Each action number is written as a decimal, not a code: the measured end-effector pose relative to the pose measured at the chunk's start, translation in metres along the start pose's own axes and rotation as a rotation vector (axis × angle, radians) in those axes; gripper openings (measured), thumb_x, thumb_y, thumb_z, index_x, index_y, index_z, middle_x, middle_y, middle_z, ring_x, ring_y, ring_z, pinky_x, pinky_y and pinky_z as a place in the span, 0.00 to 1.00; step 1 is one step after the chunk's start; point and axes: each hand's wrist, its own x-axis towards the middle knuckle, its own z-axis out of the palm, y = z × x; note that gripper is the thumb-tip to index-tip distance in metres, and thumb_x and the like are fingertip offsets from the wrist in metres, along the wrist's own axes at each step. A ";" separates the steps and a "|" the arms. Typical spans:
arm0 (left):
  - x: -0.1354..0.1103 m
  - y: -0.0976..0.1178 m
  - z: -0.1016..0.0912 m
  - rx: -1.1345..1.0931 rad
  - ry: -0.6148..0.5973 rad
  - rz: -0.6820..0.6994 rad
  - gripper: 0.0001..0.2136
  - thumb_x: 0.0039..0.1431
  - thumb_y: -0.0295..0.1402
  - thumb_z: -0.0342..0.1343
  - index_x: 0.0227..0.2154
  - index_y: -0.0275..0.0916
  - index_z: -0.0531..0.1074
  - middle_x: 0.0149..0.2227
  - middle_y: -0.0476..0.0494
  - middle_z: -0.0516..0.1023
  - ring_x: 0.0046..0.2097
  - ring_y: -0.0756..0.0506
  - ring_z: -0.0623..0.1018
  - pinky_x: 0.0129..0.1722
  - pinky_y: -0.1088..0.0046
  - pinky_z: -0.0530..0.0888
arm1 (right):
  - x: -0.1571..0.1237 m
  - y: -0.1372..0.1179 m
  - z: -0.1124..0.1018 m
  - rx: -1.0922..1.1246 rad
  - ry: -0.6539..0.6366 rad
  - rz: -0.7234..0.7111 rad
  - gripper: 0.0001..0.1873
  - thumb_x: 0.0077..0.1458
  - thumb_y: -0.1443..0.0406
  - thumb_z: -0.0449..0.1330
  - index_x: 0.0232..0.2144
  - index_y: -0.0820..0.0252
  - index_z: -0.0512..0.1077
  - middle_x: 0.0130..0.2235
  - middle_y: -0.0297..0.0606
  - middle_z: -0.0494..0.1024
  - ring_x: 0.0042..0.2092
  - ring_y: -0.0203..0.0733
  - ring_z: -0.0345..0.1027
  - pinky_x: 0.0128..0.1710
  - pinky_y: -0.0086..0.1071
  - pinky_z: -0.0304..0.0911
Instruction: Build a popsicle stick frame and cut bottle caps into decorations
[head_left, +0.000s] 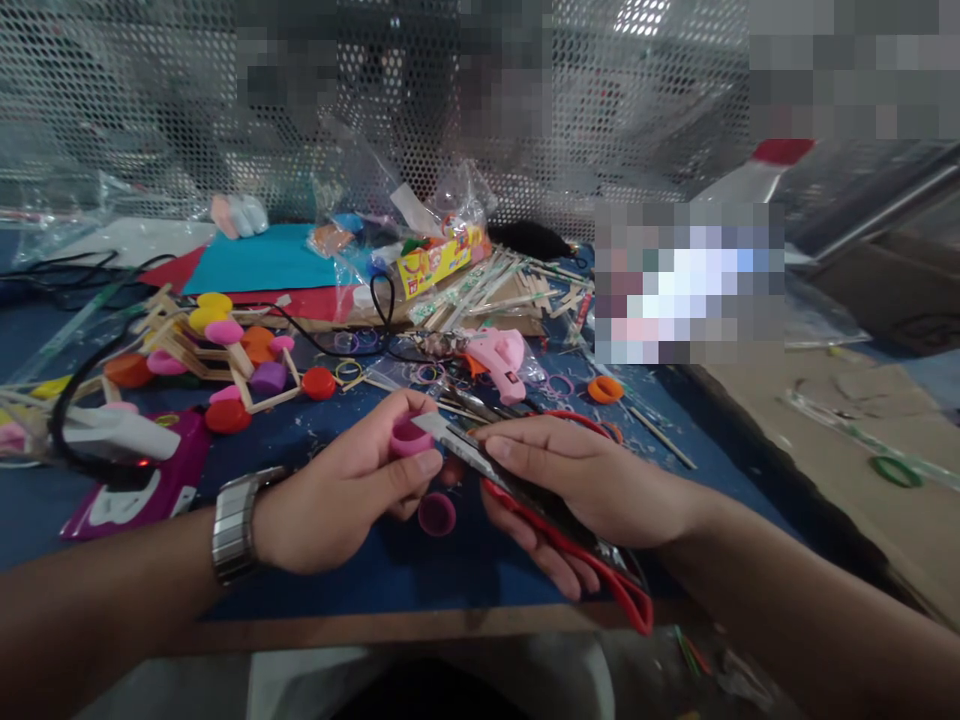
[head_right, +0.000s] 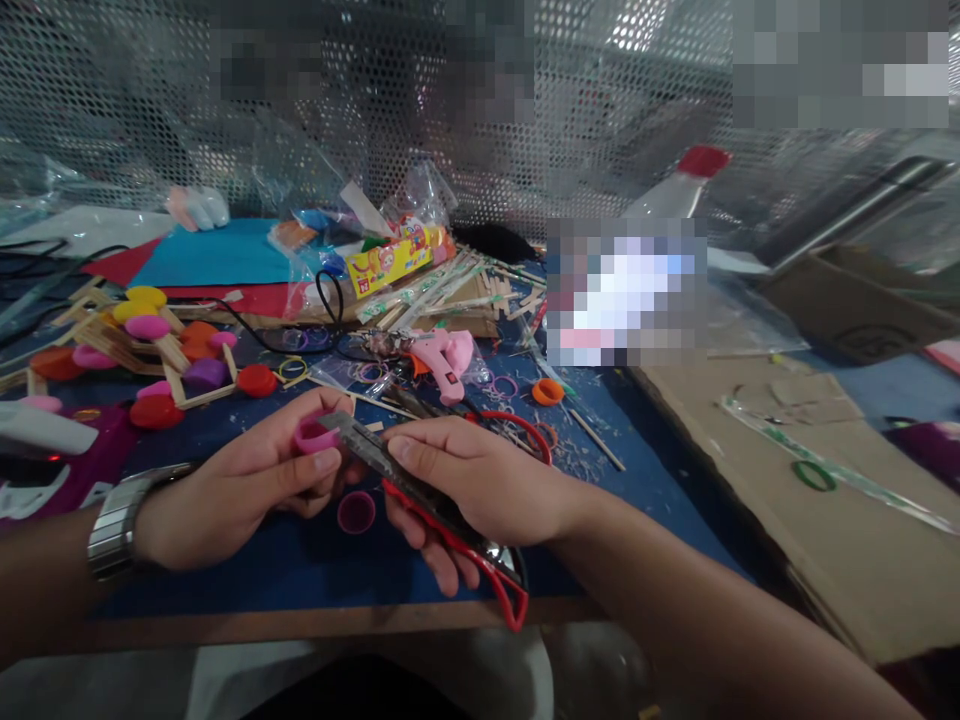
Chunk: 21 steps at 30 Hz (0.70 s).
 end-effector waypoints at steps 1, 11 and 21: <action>0.000 0.000 0.000 0.005 -0.004 -0.008 0.23 0.62 0.47 0.62 0.49 0.42 0.59 0.26 0.59 0.64 0.27 0.53 0.63 0.27 0.76 0.61 | 0.000 0.000 0.000 0.003 -0.004 -0.001 0.15 0.72 0.56 0.50 0.36 0.59 0.64 0.23 0.27 0.72 0.14 0.28 0.64 0.11 0.18 0.59; -0.001 0.002 0.000 -0.106 -0.062 -0.010 0.23 0.61 0.45 0.65 0.50 0.42 0.61 0.26 0.57 0.66 0.29 0.51 0.66 0.26 0.76 0.58 | -0.001 0.001 -0.003 0.096 -0.043 0.005 0.14 0.72 0.56 0.51 0.38 0.60 0.66 0.22 0.29 0.73 0.13 0.30 0.64 0.10 0.19 0.58; -0.002 0.010 0.000 -0.211 -0.236 0.047 0.16 0.65 0.43 0.62 0.41 0.41 0.61 0.24 0.59 0.62 0.24 0.55 0.55 0.23 0.77 0.53 | -0.007 -0.007 -0.008 0.115 -0.122 0.026 0.14 0.73 0.60 0.50 0.44 0.64 0.70 0.22 0.29 0.73 0.12 0.29 0.63 0.09 0.18 0.58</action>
